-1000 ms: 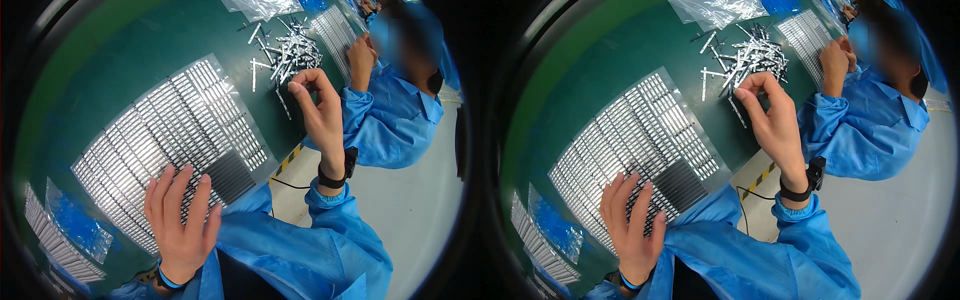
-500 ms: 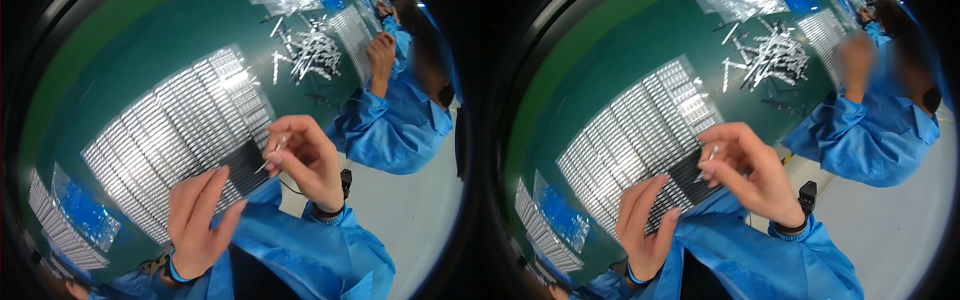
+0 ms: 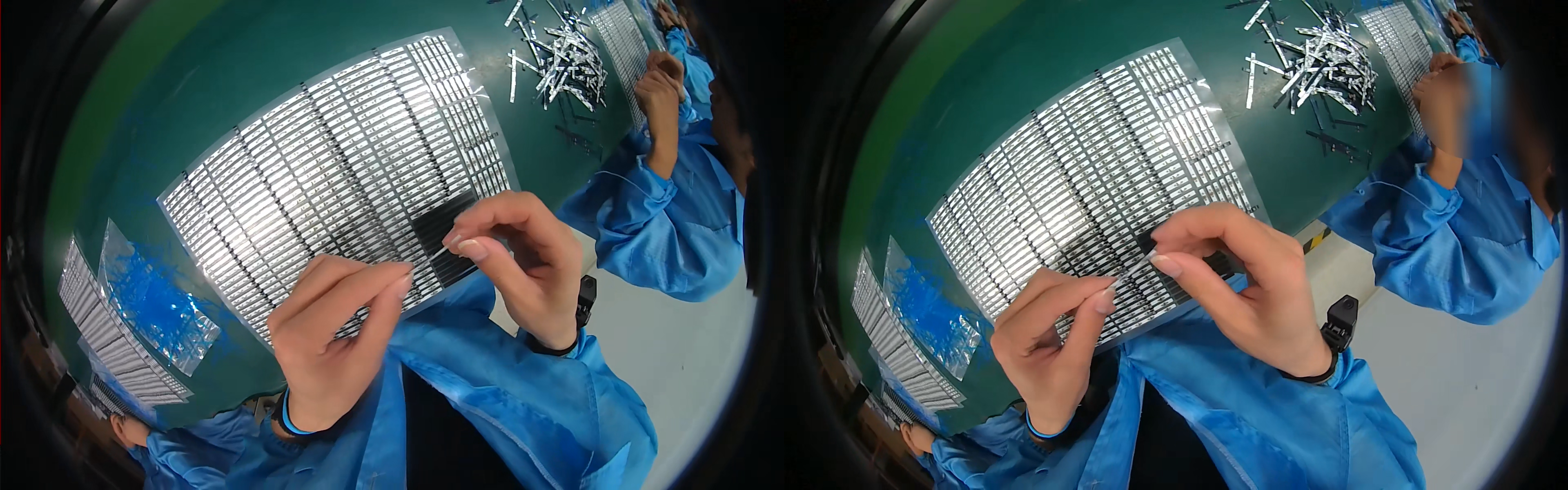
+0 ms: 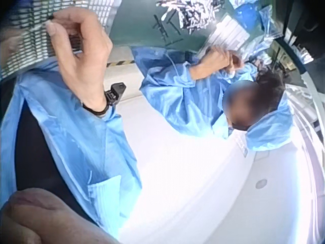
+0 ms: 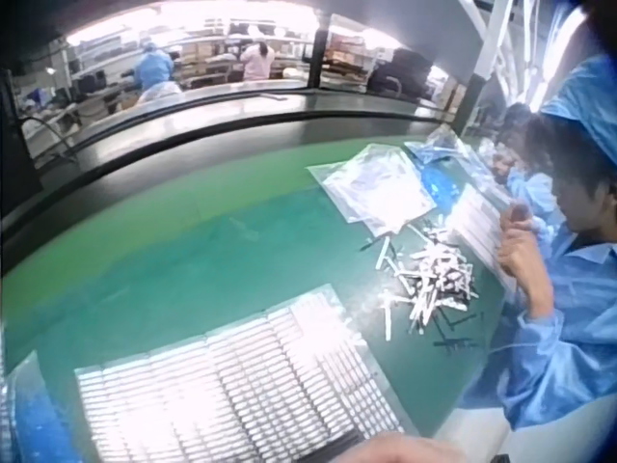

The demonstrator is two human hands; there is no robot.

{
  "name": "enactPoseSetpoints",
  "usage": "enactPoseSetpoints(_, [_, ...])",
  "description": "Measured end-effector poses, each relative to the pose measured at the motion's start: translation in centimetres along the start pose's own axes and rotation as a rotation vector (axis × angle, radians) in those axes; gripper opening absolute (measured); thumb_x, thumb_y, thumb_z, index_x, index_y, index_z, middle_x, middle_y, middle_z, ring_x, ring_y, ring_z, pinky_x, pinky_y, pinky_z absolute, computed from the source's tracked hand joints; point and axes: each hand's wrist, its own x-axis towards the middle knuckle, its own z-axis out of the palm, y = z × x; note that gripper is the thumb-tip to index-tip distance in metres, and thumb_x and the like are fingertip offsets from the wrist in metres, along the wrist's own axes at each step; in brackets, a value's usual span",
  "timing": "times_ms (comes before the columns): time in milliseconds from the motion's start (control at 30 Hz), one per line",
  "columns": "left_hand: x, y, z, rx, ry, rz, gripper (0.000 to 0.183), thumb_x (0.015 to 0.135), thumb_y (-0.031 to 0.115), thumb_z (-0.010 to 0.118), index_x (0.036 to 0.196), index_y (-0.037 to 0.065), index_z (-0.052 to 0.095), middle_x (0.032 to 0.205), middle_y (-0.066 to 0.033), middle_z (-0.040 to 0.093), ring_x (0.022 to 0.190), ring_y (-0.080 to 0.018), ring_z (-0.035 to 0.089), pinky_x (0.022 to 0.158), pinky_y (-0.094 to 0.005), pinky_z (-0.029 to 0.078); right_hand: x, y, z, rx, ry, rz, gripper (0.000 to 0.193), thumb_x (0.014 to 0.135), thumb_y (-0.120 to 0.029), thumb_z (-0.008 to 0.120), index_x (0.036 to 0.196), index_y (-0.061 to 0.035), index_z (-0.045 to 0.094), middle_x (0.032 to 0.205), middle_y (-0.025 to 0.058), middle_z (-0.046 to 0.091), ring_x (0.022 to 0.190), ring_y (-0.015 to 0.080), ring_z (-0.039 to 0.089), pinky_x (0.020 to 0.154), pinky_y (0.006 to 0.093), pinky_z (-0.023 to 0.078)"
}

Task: Manually inserting small pins or components into a structured grid or array.

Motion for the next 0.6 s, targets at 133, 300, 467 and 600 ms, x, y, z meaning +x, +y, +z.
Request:
enactPoseSetpoints(133, [-0.4,-0.3,-0.5,-0.007,-0.009,0.001,0.021,0.079,-0.009,0.079,0.100,-0.002,0.078,0.083,-0.0100,0.071,0.069,-0.0184,0.065,0.062,-0.0277,0.049,0.3,-0.4,-0.3,0.005,-0.093,0.025,0.010,0.096,0.004,0.068,0.105,0.0074,0.069,0.095,0.0122,0.074,0.088,0.0170,0.074,0.078,0.0277,0.057])
enactPoseSetpoints(300, [-0.3,-0.5,-0.6,-0.030,0.017,-0.033,0.020,0.081,-0.009,0.078,0.100,-0.003,0.078,0.083,-0.0100,0.071,0.070,-0.0162,0.065,0.062,-0.0262,0.049,0.6,-0.7,-0.4,0.082,-0.217,0.057,0.009,0.100,0.002,0.062,0.103,0.0084,0.068,0.095,0.0132,0.073,0.086,0.0157,0.074,0.076,0.0264,0.059])
enactPoseSetpoints(467, [-0.3,-0.4,-0.7,-0.051,0.028,-0.048,0.020,0.082,-0.008,0.078,0.100,-0.002,0.078,0.084,-0.0095,0.071,0.070,-0.0157,0.065,0.063,-0.0256,0.049,0.5,-0.4,-0.9,0.150,-0.278,0.057,0.010,0.102,0.001,0.061,0.104,0.0079,0.067,0.097,0.0128,0.072,0.085,0.0149,0.073,0.076,0.0257,0.059])
enactPoseSetpoints(600, [0.2,-1.3,-0.4,-0.099,-0.038,0.171,0.012,0.082,-0.004,0.078,0.094,-0.002,0.079,0.091,-0.0089,0.072,0.073,-0.0109,0.055,0.066,-0.0239,0.042,0.3,-0.2,-1.0,0.300,-0.352,0.170,0.012,0.104,-0.001,0.058,0.106,0.0064,0.067,0.098,0.0094,0.070,0.084,0.0118,0.069,0.075,0.0248,0.056])
